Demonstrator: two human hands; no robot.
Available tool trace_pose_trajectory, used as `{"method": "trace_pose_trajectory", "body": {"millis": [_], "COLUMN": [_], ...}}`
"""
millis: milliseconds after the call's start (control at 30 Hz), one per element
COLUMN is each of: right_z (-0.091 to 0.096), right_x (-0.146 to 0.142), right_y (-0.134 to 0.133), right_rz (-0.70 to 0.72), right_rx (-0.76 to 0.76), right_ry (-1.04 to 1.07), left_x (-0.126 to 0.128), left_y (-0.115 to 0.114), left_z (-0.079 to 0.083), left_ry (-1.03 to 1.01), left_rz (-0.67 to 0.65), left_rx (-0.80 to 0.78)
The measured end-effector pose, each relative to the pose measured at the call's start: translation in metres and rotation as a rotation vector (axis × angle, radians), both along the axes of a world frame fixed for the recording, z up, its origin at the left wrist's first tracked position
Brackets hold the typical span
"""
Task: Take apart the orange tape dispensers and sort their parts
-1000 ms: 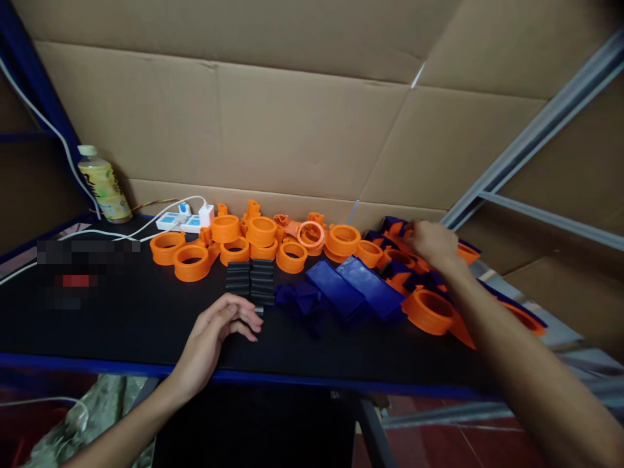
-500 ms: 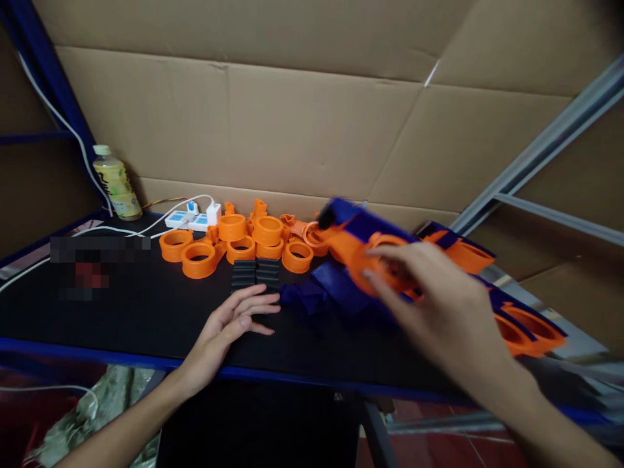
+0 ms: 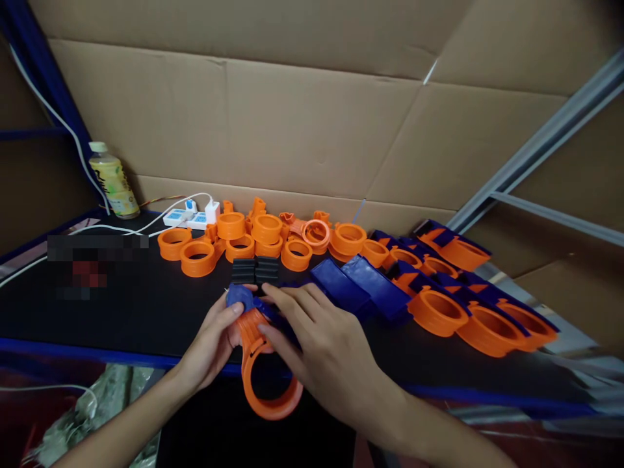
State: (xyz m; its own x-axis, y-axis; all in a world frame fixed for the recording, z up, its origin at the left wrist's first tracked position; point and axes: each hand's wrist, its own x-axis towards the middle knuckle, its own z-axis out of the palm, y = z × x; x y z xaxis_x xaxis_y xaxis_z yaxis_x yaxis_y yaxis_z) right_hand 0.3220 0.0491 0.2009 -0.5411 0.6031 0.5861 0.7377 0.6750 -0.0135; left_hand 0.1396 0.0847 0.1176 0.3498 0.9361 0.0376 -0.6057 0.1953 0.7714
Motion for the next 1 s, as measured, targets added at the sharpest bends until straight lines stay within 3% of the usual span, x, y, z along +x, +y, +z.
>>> {"method": "trace_pose_trajectory", "body": {"millis": [100, 233, 500, 767, 1000], "right_z": [-0.012, -0.023, -0.012, 0.001, 0.002], "right_x": [-0.001, 0.001, 0.016, 0.017, 0.028], "right_y": [0.011, 0.012, 0.010, 0.009, 0.025], "right_rz": [-0.099, -0.069, 0.030, 0.107, -0.031], "right_rx": [-0.033, -0.024, -0.247, -0.297, -0.284], "right_ry": [-0.177, -0.281, -0.249, -0.239, 0.016], "left_x": [0.001, 0.002, 0.006, 0.001, -0.004], "left_y": [-0.001, -0.004, -0.007, -0.003, -0.005], "left_z": [-0.003, -0.004, 0.001, -0.001, 0.004], "left_ry": [0.067, 0.092, 0.089, 0.036, 0.000], "left_rz": [0.023, 0.016, -0.102, -0.248, -0.188], "left_rx": [0.016, -0.003, -0.015, 0.005, 0.022]}}
